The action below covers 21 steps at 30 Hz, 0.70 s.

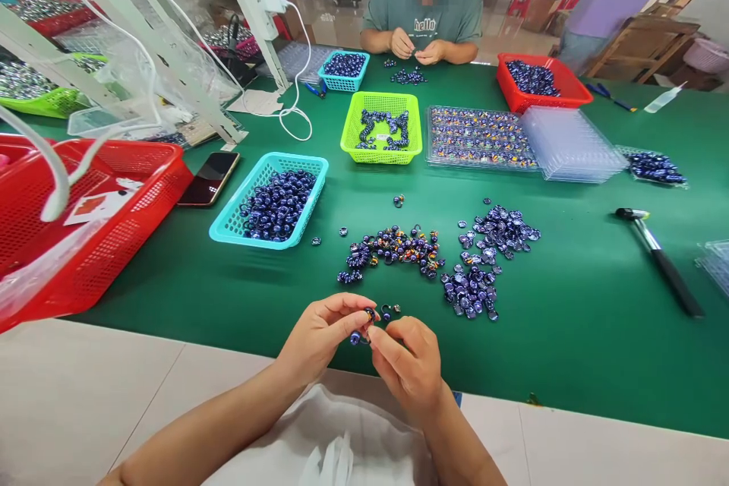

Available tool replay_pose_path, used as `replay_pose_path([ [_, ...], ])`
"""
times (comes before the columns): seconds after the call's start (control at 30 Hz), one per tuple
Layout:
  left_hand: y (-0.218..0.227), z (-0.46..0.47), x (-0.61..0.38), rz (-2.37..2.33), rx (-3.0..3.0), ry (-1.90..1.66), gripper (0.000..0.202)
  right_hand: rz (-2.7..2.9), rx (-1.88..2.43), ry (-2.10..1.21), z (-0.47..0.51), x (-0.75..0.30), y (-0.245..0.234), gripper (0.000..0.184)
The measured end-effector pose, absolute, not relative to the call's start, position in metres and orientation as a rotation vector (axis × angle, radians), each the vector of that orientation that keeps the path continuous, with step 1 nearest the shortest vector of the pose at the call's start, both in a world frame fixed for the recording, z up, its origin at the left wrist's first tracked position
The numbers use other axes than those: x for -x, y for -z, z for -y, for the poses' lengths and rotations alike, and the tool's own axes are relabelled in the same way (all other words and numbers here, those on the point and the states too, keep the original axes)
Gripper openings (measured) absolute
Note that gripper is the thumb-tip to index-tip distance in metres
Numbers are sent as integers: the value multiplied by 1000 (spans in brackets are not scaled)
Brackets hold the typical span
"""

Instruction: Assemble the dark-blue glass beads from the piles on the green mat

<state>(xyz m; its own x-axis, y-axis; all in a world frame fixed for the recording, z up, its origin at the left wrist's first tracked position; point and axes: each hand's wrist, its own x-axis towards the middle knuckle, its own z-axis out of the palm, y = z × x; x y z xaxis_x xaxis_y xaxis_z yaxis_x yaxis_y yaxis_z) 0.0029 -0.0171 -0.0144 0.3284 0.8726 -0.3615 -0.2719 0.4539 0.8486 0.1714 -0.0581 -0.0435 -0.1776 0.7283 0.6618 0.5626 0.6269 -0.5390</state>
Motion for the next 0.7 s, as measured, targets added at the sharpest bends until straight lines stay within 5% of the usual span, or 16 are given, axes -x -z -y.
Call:
replay_pose_path([
  [0.7, 5, 14, -1, -852, -771, -888, 19, 1799, 1082, -241, 60, -171, 46, 44],
])
